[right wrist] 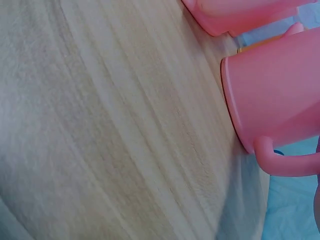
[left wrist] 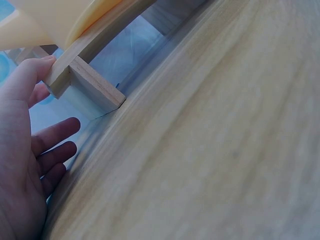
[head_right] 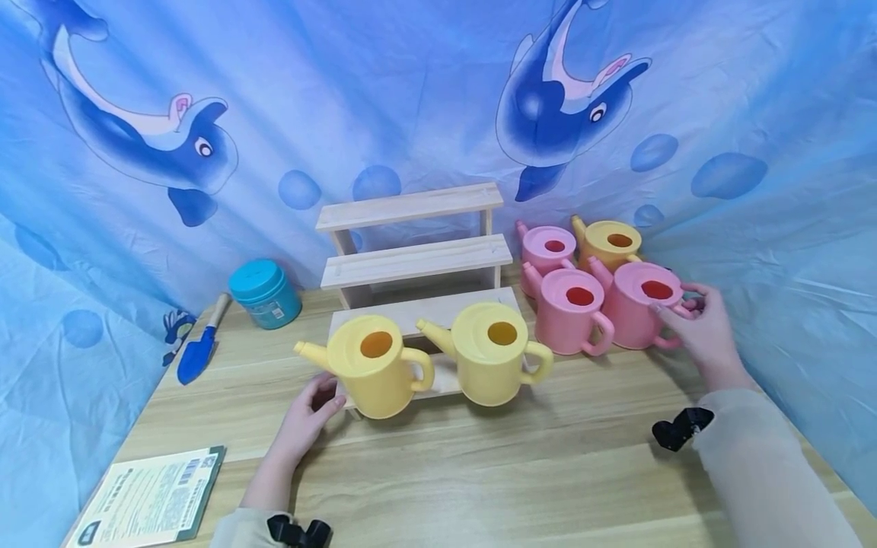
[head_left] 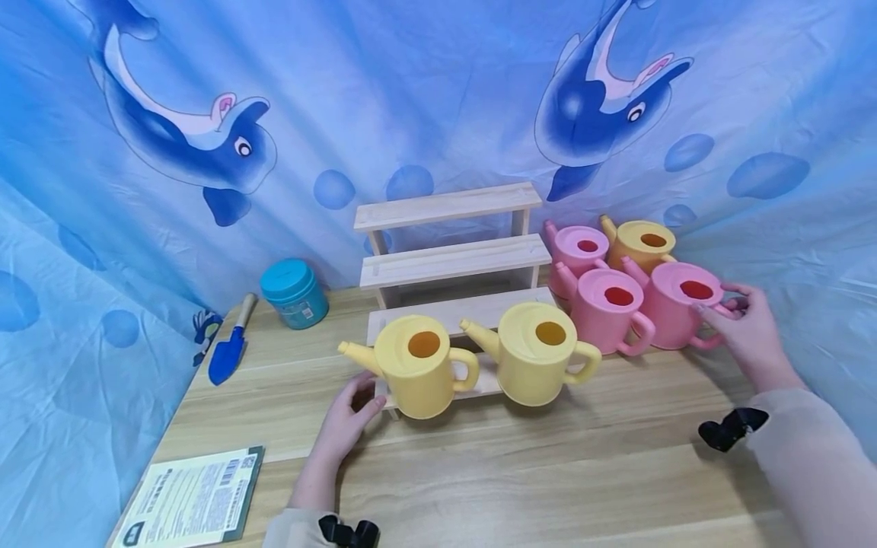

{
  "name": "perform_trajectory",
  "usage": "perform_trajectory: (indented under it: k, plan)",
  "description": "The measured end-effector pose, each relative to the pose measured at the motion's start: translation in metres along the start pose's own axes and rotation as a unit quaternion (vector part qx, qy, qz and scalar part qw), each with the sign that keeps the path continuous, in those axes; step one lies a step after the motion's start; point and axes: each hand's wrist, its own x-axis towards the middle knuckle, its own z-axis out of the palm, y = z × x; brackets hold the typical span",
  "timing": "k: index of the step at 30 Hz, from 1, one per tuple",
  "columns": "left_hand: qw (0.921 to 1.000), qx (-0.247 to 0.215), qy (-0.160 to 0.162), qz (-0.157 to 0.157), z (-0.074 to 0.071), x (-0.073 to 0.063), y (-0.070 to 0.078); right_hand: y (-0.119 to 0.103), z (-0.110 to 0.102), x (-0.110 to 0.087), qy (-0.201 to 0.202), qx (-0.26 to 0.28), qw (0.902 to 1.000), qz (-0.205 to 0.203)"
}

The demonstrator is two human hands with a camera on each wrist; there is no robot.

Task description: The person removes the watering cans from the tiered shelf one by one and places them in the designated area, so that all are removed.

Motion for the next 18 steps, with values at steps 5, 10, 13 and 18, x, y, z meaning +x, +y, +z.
perform_trajectory:
  k: [5, 10, 13, 18]
  plan:
    - [1.0000, 0.002, 0.000, 0.002, 0.000, 0.000, 0.002, -0.007, -0.004, 0.002, 0.010, -0.011, 0.9997, -0.022]
    - [0.9999, -0.002, 0.000, 0.011, 0.000, 0.000, 0.000, -0.024, -0.010, 0.005, 0.031, -0.026, 0.9990, -0.016]
    - [0.9999, -0.001, 0.001, 0.012, 0.000, 0.000, -0.001, -0.039, -0.012, 0.006, 0.034, -0.036, 0.9986, -0.018]
    - [0.9999, -0.001, 0.001, 0.013, 0.000, 0.000, 0.000, -0.069, -0.010, 0.008, 0.007, -0.069, 0.9964, -0.049]
